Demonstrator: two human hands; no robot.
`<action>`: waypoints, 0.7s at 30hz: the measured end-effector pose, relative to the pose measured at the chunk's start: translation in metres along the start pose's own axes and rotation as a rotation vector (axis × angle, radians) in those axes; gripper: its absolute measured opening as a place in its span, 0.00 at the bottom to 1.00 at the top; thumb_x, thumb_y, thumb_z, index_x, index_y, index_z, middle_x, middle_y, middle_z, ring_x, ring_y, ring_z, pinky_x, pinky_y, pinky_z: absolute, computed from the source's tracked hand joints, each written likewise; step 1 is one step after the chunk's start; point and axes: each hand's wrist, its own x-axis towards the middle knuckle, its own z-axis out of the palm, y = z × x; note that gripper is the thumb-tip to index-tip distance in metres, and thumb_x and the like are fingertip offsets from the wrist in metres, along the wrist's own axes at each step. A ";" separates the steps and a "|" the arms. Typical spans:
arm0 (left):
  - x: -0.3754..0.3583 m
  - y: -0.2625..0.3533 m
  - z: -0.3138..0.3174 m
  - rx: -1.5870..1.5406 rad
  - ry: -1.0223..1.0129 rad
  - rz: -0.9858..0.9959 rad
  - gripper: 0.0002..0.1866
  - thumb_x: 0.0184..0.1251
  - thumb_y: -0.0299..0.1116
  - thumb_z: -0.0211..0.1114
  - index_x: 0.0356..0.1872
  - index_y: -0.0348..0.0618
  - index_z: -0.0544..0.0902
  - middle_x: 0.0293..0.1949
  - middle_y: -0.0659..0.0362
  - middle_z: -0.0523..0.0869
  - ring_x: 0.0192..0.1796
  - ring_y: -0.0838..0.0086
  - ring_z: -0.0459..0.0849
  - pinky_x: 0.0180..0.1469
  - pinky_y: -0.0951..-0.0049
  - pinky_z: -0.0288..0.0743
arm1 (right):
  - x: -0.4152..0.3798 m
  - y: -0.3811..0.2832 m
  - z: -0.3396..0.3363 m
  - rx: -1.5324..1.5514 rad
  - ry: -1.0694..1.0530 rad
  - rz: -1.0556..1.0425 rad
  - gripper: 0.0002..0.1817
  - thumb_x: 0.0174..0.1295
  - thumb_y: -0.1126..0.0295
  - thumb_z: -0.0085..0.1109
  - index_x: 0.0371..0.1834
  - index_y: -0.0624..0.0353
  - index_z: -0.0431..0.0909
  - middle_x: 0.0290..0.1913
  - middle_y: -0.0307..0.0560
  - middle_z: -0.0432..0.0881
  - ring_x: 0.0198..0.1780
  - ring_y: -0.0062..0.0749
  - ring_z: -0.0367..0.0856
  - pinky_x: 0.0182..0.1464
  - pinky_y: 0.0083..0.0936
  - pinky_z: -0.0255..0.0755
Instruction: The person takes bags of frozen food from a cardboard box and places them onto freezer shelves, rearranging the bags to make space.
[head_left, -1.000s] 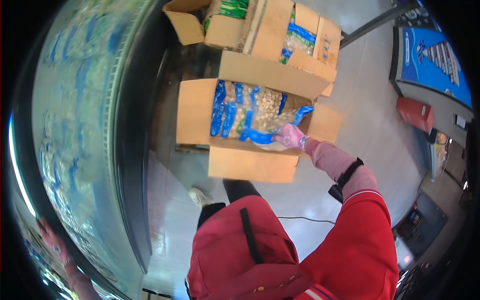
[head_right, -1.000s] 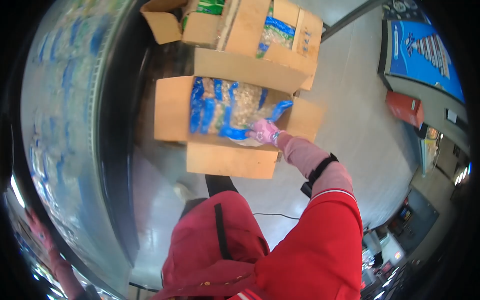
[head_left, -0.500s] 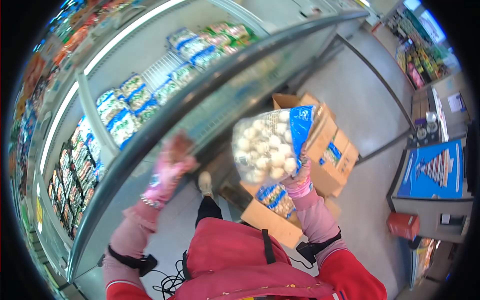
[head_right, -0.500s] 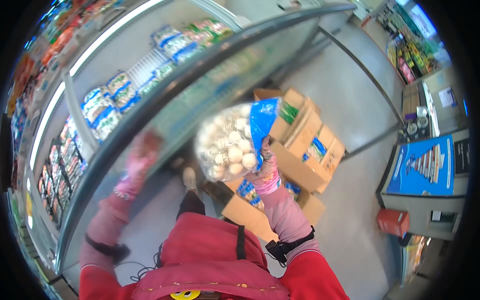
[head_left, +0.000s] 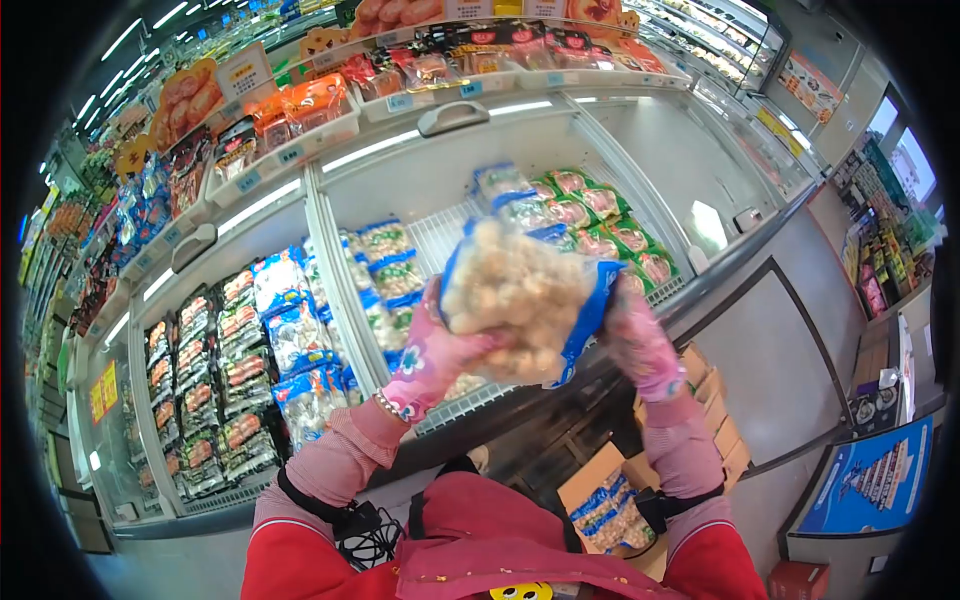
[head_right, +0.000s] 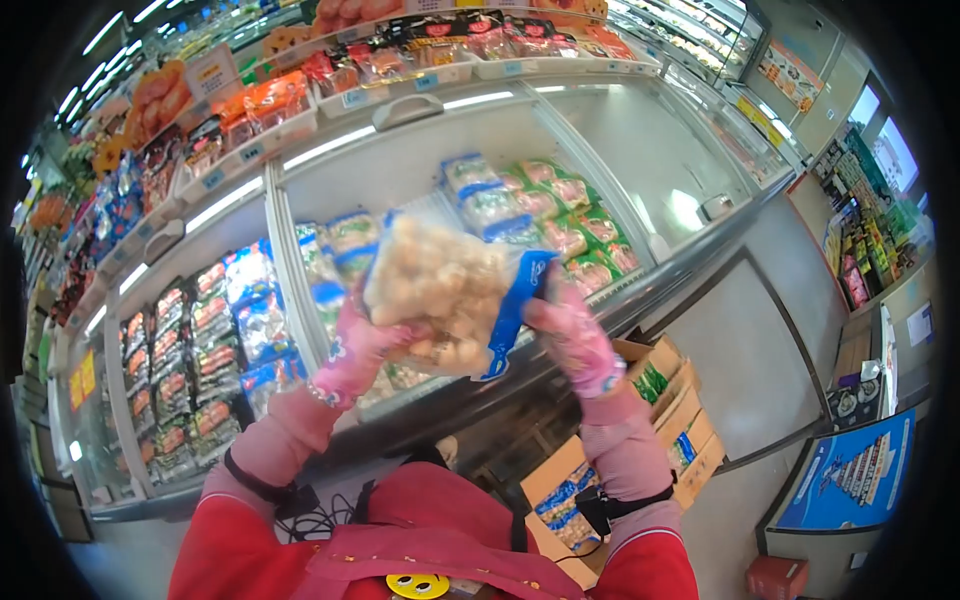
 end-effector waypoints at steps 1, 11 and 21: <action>0.006 -0.002 -0.006 0.129 0.010 0.096 0.42 0.36 0.28 0.79 0.56 0.37 0.66 0.51 0.53 0.79 0.53 0.69 0.78 0.56 0.67 0.74 | 0.012 0.038 -0.016 0.071 0.212 0.092 0.42 0.51 0.58 0.69 0.67 0.60 0.59 0.61 0.45 0.72 0.61 0.34 0.72 0.63 0.32 0.67; 0.024 0.025 -0.044 0.069 0.182 0.100 0.26 0.48 0.31 0.76 0.48 0.35 0.76 0.40 0.60 0.83 0.44 0.75 0.81 0.48 0.73 0.76 | 0.064 0.018 0.058 -0.154 0.173 -0.116 0.17 0.49 0.78 0.64 0.44 0.71 0.78 0.36 0.47 0.85 0.39 0.26 0.83 0.44 0.23 0.77; 0.028 0.018 -0.035 -0.777 -0.143 -0.266 0.39 0.58 0.64 0.59 0.57 0.39 0.71 0.52 0.48 0.80 0.53 0.55 0.79 0.57 0.54 0.74 | 0.067 0.003 0.098 -1.256 -0.093 -0.863 0.18 0.50 0.71 0.68 0.46 0.53 0.77 0.46 0.47 0.81 0.44 0.35 0.82 0.43 0.34 0.76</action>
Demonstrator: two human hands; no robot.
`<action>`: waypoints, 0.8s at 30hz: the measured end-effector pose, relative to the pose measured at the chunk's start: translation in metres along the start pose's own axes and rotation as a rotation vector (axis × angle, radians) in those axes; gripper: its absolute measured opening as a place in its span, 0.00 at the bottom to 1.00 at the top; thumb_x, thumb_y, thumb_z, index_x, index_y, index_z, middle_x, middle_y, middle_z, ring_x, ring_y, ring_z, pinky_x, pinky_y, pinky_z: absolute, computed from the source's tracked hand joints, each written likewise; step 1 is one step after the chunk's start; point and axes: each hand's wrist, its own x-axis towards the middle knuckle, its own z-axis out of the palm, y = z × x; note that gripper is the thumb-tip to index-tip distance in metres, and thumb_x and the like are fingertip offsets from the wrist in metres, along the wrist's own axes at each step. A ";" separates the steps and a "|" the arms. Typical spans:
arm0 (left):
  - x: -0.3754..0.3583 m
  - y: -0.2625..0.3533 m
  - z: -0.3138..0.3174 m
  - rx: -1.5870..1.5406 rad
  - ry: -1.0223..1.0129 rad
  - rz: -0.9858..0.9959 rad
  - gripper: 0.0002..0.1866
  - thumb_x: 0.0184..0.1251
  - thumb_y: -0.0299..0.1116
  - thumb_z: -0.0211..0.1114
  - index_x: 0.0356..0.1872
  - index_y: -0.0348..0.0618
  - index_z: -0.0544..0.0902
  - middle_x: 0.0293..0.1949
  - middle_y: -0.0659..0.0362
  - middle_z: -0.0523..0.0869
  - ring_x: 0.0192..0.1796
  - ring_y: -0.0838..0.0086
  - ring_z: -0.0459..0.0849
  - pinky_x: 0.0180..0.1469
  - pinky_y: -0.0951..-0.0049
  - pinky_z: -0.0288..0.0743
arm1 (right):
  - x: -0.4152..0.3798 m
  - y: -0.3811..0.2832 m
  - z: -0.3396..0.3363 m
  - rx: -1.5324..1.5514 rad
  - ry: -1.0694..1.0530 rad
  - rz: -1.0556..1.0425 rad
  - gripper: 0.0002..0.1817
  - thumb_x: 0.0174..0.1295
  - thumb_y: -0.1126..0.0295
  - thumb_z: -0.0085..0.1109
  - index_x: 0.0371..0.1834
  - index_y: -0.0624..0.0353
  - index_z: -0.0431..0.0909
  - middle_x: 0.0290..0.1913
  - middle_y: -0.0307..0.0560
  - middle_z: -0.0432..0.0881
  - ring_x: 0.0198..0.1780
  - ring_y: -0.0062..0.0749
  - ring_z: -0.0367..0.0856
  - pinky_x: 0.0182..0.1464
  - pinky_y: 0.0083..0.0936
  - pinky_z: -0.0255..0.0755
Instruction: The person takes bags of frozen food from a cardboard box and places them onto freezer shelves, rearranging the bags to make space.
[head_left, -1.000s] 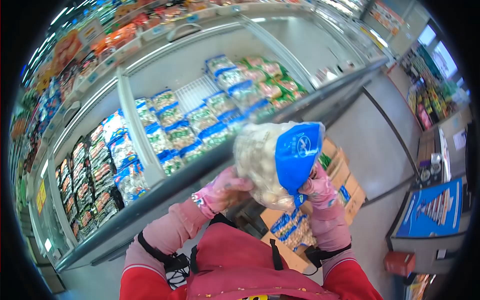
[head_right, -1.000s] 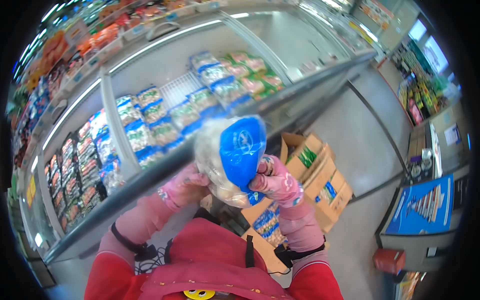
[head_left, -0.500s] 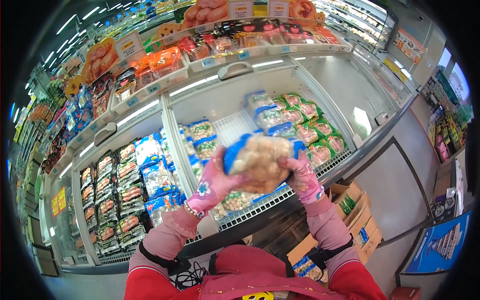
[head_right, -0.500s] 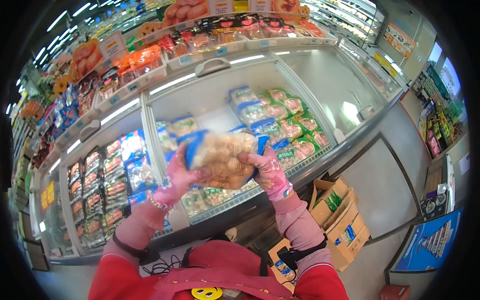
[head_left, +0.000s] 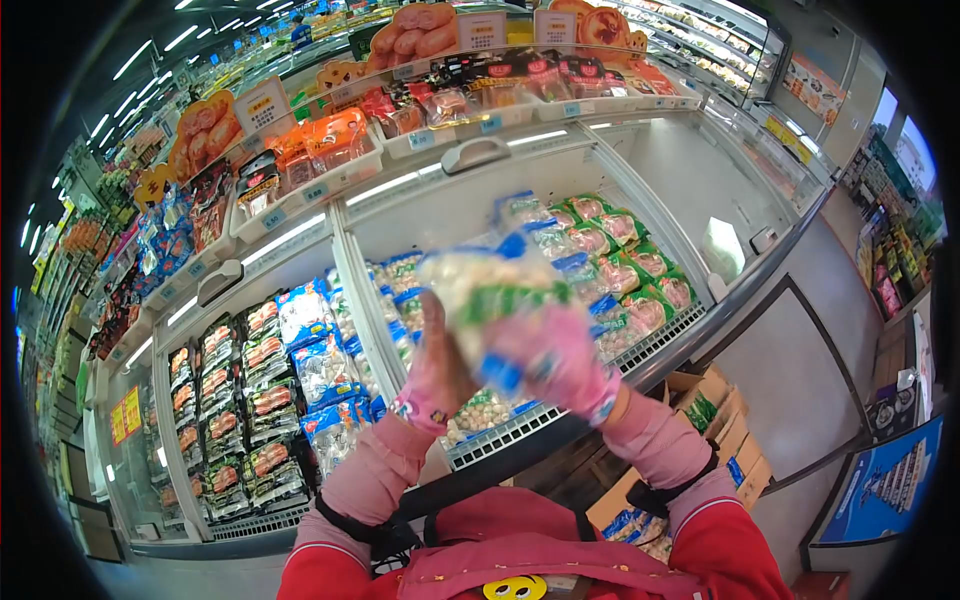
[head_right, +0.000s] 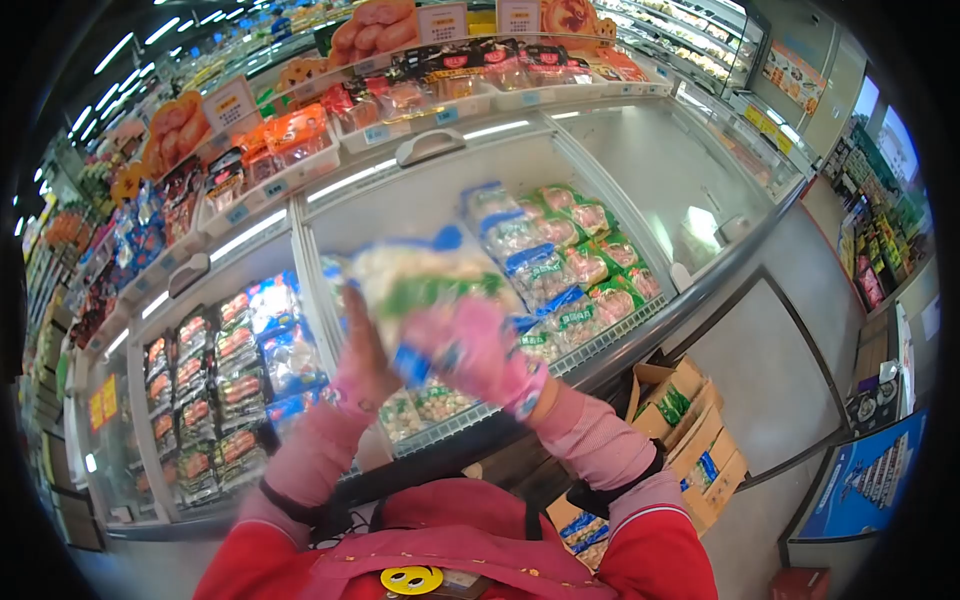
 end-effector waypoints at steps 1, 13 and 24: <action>0.001 0.008 -0.005 0.054 0.001 -0.035 0.36 0.60 0.62 0.59 0.56 0.38 0.72 0.52 0.48 0.80 0.52 0.55 0.80 0.55 0.55 0.76 | -0.007 -0.005 0.006 -0.159 -0.252 -0.269 0.20 0.51 0.67 0.68 0.49 0.53 0.77 0.50 0.47 0.80 0.48 0.37 0.80 0.47 0.38 0.74; 0.001 0.002 -0.062 0.290 0.167 0.276 0.17 0.66 0.36 0.58 0.52 0.38 0.76 0.51 0.52 0.80 0.56 0.63 0.78 0.61 0.60 0.72 | 0.022 0.018 0.036 -0.225 -0.381 0.211 0.58 0.48 0.33 0.56 0.73 0.63 0.45 0.74 0.61 0.49 0.75 0.51 0.46 0.71 0.59 0.31; -0.022 0.043 -0.089 0.974 0.064 0.221 0.13 0.64 0.35 0.56 0.42 0.38 0.81 0.44 0.56 0.82 0.45 0.72 0.80 0.54 0.70 0.71 | 0.051 0.095 0.050 -0.096 -0.557 -0.027 0.53 0.51 0.42 0.60 0.73 0.61 0.48 0.68 0.65 0.59 0.66 0.59 0.63 0.62 0.55 0.61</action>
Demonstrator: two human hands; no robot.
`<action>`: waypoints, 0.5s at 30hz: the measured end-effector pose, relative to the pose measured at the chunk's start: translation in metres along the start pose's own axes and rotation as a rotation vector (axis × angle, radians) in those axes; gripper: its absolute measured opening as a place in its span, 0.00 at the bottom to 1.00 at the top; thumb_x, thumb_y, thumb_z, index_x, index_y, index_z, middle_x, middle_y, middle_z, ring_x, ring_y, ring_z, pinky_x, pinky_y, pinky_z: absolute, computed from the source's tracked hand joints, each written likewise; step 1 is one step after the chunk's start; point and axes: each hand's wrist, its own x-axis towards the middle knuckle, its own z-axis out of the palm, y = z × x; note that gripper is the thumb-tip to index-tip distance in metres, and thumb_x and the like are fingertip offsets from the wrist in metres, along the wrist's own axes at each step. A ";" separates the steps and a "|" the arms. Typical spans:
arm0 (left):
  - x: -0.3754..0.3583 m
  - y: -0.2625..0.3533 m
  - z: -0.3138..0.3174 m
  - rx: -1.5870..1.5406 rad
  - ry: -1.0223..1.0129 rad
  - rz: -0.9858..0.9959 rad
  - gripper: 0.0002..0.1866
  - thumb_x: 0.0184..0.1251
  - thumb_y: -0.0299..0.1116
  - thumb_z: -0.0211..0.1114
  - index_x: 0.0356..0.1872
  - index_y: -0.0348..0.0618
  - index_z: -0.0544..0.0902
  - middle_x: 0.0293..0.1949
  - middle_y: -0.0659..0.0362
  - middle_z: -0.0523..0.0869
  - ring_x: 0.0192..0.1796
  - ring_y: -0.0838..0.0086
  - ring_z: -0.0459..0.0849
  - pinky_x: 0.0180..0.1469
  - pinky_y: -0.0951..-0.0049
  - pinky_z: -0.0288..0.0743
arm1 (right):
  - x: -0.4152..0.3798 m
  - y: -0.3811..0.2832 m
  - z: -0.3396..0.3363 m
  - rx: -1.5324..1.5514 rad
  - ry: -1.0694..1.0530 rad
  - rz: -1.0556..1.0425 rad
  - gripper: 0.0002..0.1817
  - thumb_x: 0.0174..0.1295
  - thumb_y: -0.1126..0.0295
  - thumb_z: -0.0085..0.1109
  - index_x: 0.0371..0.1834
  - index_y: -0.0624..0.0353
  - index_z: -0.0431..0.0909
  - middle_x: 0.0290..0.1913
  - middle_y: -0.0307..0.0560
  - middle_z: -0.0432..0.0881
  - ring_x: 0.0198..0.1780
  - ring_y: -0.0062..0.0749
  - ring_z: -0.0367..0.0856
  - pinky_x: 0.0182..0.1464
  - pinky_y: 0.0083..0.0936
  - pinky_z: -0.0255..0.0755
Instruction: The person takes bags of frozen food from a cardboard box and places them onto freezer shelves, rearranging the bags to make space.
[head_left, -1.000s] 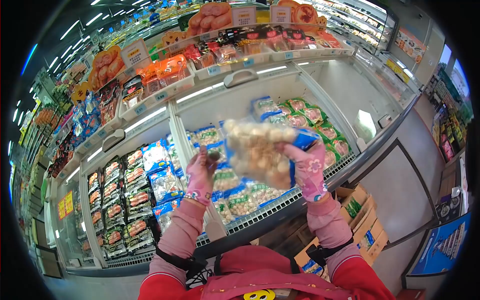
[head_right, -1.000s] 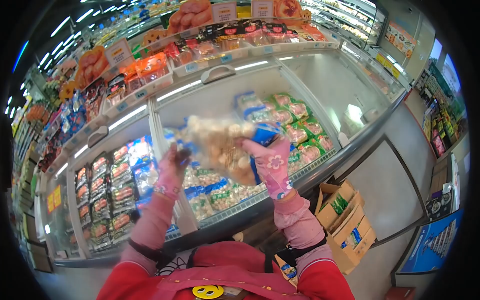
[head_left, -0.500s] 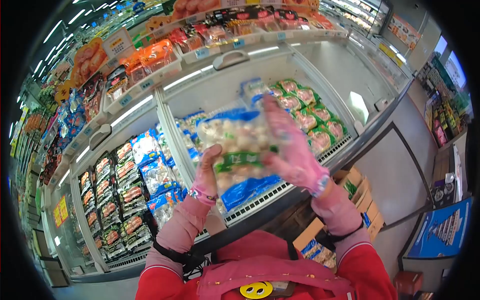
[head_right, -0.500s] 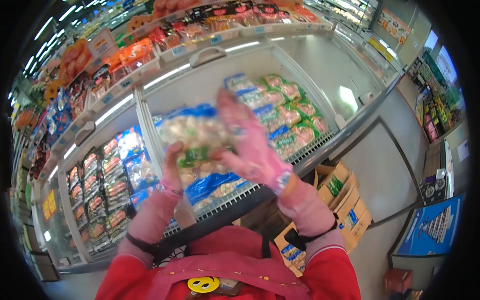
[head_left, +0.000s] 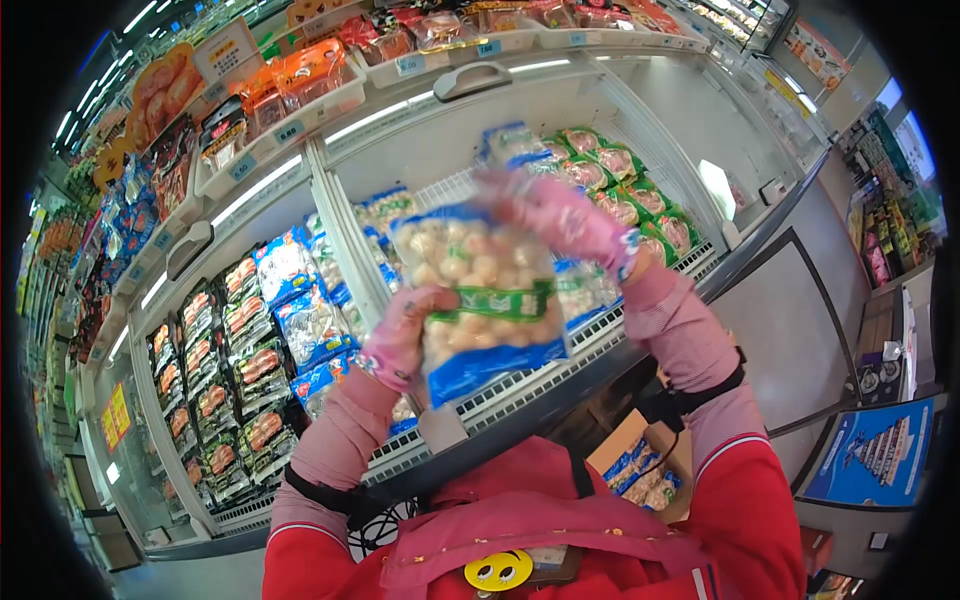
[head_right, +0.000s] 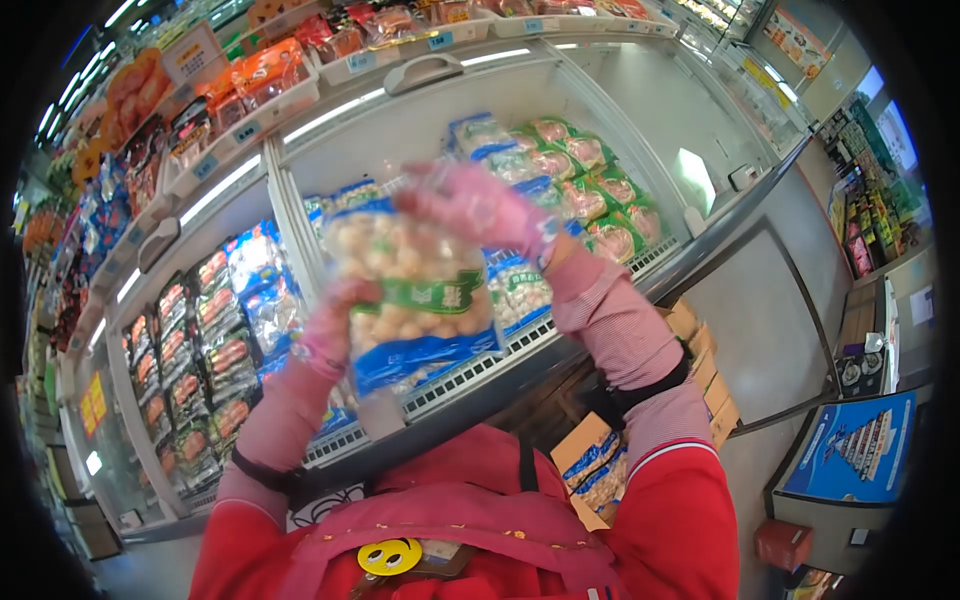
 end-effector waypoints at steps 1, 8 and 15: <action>0.005 0.005 -0.010 -0.127 -0.026 -0.092 0.11 0.63 0.34 0.56 0.37 0.37 0.83 0.40 0.57 0.82 0.43 0.73 0.80 0.51 0.72 0.72 | 0.008 -0.005 -0.028 0.326 0.097 0.274 0.49 0.52 0.47 0.62 0.73 0.57 0.50 0.64 0.61 0.68 0.62 0.57 0.70 0.58 0.49 0.70; 0.030 0.045 -0.008 -0.291 -0.315 -0.245 0.18 0.52 0.21 0.56 0.47 0.35 0.76 0.37 0.61 0.81 0.42 0.78 0.79 0.42 0.77 0.73 | 0.034 -0.031 -0.042 0.276 -0.173 -0.145 0.48 0.46 0.47 0.66 0.67 0.63 0.61 0.58 0.56 0.71 0.50 0.43 0.76 0.49 0.34 0.72; 0.034 0.020 -0.040 -1.148 -0.238 -0.393 0.44 0.61 0.66 0.52 0.66 0.36 0.64 0.64 0.44 0.69 0.65 0.50 0.69 0.67 0.49 0.61 | 0.036 -0.011 -0.046 0.469 -0.453 0.485 0.39 0.37 0.57 0.75 0.54 0.67 0.76 0.39 0.52 0.85 0.35 0.32 0.82 0.44 0.24 0.77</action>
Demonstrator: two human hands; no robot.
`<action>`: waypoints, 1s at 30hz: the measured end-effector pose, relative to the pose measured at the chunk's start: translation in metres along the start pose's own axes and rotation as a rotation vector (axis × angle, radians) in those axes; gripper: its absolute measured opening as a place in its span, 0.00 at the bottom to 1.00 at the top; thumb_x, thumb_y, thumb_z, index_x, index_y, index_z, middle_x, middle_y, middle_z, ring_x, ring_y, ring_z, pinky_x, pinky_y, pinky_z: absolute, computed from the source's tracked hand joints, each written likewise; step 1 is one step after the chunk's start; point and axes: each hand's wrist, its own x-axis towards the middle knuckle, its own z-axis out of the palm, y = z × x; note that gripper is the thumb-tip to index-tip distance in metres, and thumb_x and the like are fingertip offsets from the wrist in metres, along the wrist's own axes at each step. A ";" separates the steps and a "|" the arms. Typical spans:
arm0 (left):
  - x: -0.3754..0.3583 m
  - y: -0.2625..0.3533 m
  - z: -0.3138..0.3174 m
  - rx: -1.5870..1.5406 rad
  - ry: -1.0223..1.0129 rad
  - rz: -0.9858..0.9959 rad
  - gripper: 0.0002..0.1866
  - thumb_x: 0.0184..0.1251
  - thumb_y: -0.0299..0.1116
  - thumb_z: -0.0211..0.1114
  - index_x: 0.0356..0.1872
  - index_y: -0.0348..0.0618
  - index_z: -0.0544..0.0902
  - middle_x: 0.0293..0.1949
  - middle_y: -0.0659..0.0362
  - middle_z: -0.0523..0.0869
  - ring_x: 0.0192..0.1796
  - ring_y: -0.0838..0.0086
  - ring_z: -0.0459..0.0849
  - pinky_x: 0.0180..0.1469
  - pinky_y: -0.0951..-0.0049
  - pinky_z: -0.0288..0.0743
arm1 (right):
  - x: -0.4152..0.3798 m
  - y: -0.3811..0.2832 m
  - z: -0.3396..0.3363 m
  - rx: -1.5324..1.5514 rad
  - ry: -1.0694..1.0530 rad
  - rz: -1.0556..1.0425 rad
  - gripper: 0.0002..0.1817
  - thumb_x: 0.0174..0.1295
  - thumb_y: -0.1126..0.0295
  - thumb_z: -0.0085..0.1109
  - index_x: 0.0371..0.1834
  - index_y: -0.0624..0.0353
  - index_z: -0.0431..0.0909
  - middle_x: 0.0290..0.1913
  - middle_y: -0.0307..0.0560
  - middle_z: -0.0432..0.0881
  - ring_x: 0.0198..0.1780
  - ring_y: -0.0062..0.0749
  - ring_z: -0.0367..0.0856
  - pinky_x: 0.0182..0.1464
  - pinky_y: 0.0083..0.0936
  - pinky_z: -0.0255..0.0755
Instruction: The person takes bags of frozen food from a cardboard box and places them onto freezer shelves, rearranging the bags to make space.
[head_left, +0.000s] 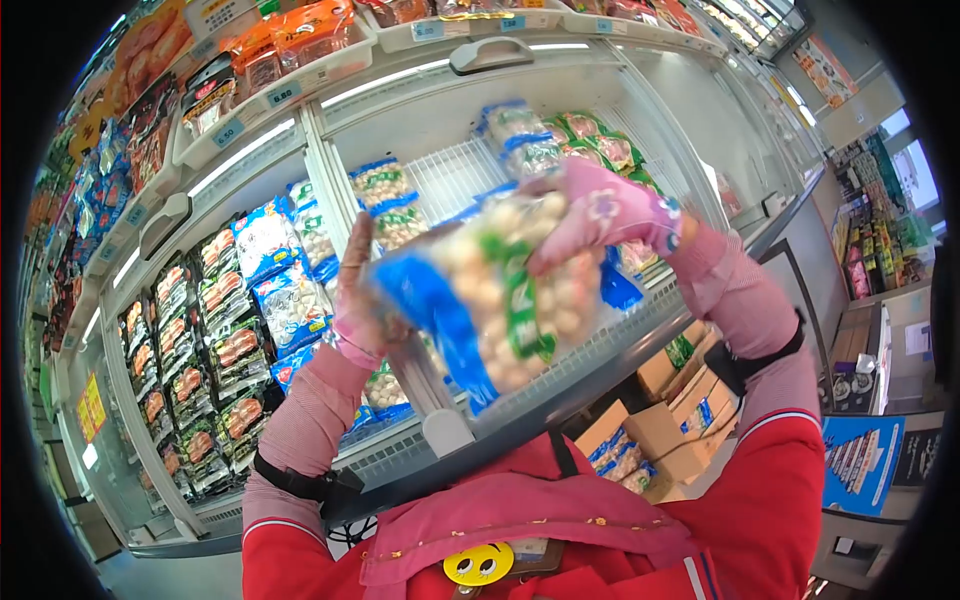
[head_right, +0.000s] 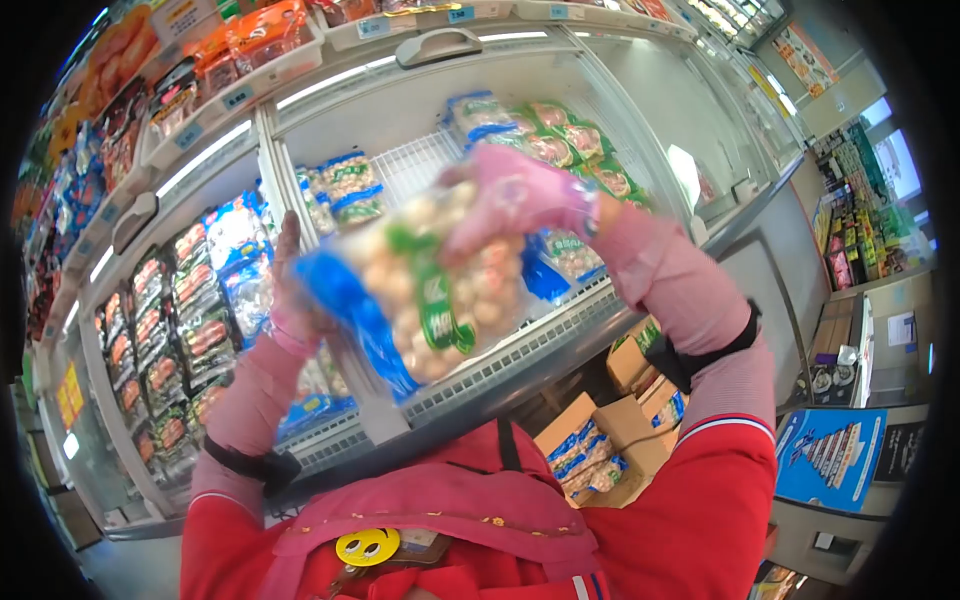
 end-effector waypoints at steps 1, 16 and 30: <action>0.000 -0.006 0.003 -0.111 0.090 0.028 0.46 0.60 0.67 0.53 0.68 0.38 0.61 0.65 0.45 0.68 0.66 0.50 0.68 0.67 0.46 0.60 | 0.002 0.032 0.010 0.241 0.127 0.023 0.36 0.38 0.57 0.74 0.52 0.68 0.77 0.38 0.51 0.85 0.37 0.30 0.81 0.46 0.23 0.76; 0.034 -0.019 -0.037 0.552 0.276 0.216 0.33 0.50 0.13 0.59 0.62 0.34 0.65 0.56 0.53 0.77 0.54 0.66 0.80 0.55 0.69 0.75 | 0.018 0.106 0.090 1.568 0.018 0.289 0.21 0.58 0.70 0.61 0.55 0.66 0.73 0.49 0.46 0.81 0.47 0.29 0.82 0.50 0.26 0.77; -0.013 0.001 -0.032 2.068 0.724 0.556 0.36 0.45 0.19 0.64 0.63 0.44 0.71 0.73 0.42 0.47 0.76 0.47 0.44 0.73 0.57 0.45 | 0.132 0.236 0.169 0.667 -0.035 0.728 0.09 0.53 0.74 0.57 0.35 0.55 0.85 0.33 0.46 0.85 0.37 0.33 0.83 0.40 0.25 0.75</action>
